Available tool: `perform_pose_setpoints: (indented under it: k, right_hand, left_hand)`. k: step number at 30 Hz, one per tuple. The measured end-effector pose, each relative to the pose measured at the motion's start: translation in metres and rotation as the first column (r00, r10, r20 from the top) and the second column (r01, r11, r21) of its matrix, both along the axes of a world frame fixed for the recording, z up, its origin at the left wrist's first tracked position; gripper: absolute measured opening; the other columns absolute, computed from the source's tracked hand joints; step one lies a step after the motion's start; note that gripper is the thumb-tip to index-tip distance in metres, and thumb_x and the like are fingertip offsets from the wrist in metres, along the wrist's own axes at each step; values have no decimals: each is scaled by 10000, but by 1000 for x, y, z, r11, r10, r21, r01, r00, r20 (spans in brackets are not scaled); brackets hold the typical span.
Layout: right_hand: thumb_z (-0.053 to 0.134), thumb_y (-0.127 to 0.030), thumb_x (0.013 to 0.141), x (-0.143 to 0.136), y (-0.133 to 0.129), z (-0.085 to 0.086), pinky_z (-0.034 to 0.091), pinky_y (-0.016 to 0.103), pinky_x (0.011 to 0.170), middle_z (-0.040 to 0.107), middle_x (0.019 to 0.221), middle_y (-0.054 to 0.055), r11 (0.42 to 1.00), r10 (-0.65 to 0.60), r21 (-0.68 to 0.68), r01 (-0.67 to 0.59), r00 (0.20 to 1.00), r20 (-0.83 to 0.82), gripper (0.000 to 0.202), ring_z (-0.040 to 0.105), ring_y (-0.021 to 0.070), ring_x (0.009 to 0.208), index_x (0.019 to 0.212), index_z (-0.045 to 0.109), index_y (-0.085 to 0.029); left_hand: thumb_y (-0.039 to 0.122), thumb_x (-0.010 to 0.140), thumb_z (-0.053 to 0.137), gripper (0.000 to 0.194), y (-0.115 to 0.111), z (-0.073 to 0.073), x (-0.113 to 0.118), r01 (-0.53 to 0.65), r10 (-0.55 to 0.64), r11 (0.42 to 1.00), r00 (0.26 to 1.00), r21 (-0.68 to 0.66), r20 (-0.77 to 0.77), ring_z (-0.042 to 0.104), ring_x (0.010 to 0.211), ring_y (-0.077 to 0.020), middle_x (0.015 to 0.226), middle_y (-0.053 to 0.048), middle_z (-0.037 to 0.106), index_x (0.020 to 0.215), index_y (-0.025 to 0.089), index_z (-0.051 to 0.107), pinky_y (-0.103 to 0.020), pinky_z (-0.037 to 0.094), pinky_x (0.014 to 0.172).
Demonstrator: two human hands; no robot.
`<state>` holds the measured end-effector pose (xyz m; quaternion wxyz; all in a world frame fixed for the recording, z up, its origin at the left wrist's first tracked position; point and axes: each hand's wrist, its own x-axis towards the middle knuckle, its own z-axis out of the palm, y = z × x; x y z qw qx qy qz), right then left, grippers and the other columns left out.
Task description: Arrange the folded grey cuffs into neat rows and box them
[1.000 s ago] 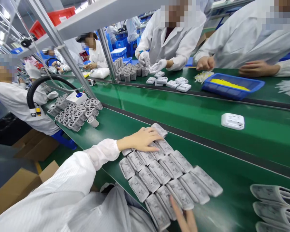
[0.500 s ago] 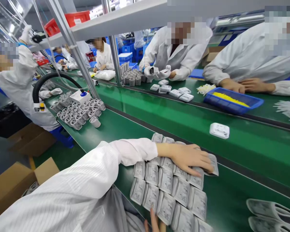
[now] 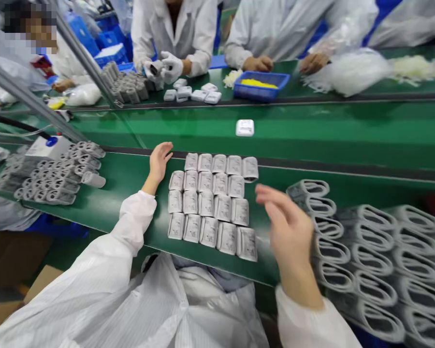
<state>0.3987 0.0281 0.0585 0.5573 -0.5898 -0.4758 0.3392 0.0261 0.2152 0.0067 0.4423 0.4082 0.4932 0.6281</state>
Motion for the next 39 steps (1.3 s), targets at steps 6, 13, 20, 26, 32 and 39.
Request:
perform_pose_setpoints:
  k: [6,13,20,26,32,39]
  right_hand:
    - [867,-619,758,-9,142,-100,425,656,1407,715,1646,138,996,-89,-47,81,974,-210,655,612,381,1612,1296,789,-255]
    - [755,-632,894,-13,156,-111,560,544,1298,809,1429,136,1000,-10,5,11,995,-102,580,762,316,1357,1308,756,-225]
    - [727,-605,987,-17,142,-102,443,550,1404,694,1595,100,994,96,-51,-93,994,60,570,636,302,1534,1471,710,-304]
    - [732,-557,961,-4,140,-112,542,537,1318,731,1529,110,999,40,-26,-39,997,62,585,697,299,1443,1480,693,-291]
    - [617,-490,1011,14,118,-106,614,578,1162,829,1172,130,995,-103,26,101,914,392,340,769,335,1160,1085,852,-256]
    - [623,-563,1037,7,121,-97,610,577,1184,869,1267,116,1000,18,-25,-9,920,392,459,803,354,1188,1250,896,-262]
  left_hand:
    - [671,1088,477,523,-12,-14,23,36,-19,997,976,-72,219,620,1649,-281,1677,-156,702,1252,243,729,-478,479,1373]
    - [648,1024,637,490,22,-26,47,229,-220,973,958,-27,185,643,1626,-339,1568,-163,780,1280,242,734,-528,461,1393]
    - [763,959,781,583,25,-25,63,340,-341,940,938,-36,-54,671,1533,-375,1453,-96,829,1263,266,794,-608,474,1365]
    - [768,936,744,608,14,-22,41,374,-356,927,904,36,-236,718,1432,-343,1457,-138,784,1280,268,764,-517,529,1295]
    - [652,1048,605,438,-6,-16,2,184,-117,983,581,-10,-805,701,983,-319,947,-110,761,939,247,730,-525,540,1095]
    - [706,1104,535,592,-3,-17,4,343,-233,938,516,-50,-825,745,1057,-358,1079,-138,858,1157,216,863,-529,555,1120]
